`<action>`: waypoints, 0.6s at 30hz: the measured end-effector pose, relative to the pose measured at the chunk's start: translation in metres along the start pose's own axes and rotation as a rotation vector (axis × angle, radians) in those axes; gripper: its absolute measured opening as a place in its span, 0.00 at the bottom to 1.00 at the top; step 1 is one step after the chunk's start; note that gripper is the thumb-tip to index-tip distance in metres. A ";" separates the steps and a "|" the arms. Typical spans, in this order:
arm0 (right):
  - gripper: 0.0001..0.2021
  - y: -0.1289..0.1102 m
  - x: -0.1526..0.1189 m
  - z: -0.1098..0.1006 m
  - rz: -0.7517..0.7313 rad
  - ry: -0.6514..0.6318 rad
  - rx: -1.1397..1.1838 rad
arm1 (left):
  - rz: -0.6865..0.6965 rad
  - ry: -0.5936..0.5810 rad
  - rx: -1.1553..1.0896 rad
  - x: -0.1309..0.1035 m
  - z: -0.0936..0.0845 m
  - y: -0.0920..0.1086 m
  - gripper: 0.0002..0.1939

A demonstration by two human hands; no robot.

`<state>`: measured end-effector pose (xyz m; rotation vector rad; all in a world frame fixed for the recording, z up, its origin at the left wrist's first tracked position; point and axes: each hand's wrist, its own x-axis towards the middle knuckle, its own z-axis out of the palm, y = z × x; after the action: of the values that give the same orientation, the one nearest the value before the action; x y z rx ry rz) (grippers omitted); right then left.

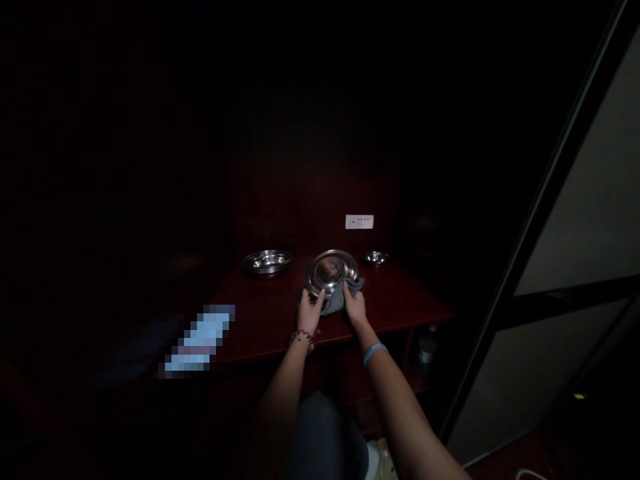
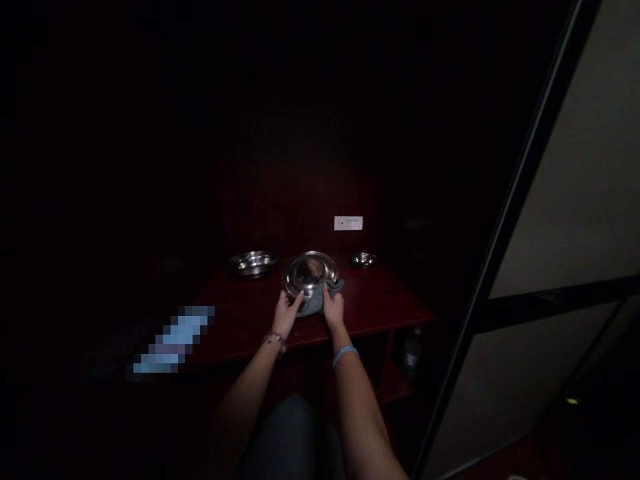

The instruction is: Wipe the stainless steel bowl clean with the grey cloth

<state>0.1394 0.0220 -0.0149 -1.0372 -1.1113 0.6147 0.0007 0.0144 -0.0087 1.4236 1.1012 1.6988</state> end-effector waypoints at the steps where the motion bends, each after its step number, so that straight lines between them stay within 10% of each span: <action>1: 0.22 0.000 0.000 0.000 0.003 -0.004 0.005 | -0.007 -0.029 0.000 0.000 0.000 -0.002 0.21; 11: 0.22 0.000 -0.001 0.001 0.037 -0.019 -0.045 | -0.014 -0.017 0.047 0.000 0.001 0.003 0.41; 18: 0.21 -0.005 -0.003 0.002 0.031 -0.028 -0.084 | 0.040 0.040 0.059 0.001 0.000 0.001 0.35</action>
<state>0.1363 0.0184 -0.0115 -1.1227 -1.1558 0.6130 0.0004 0.0146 -0.0079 1.4624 1.1601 1.7423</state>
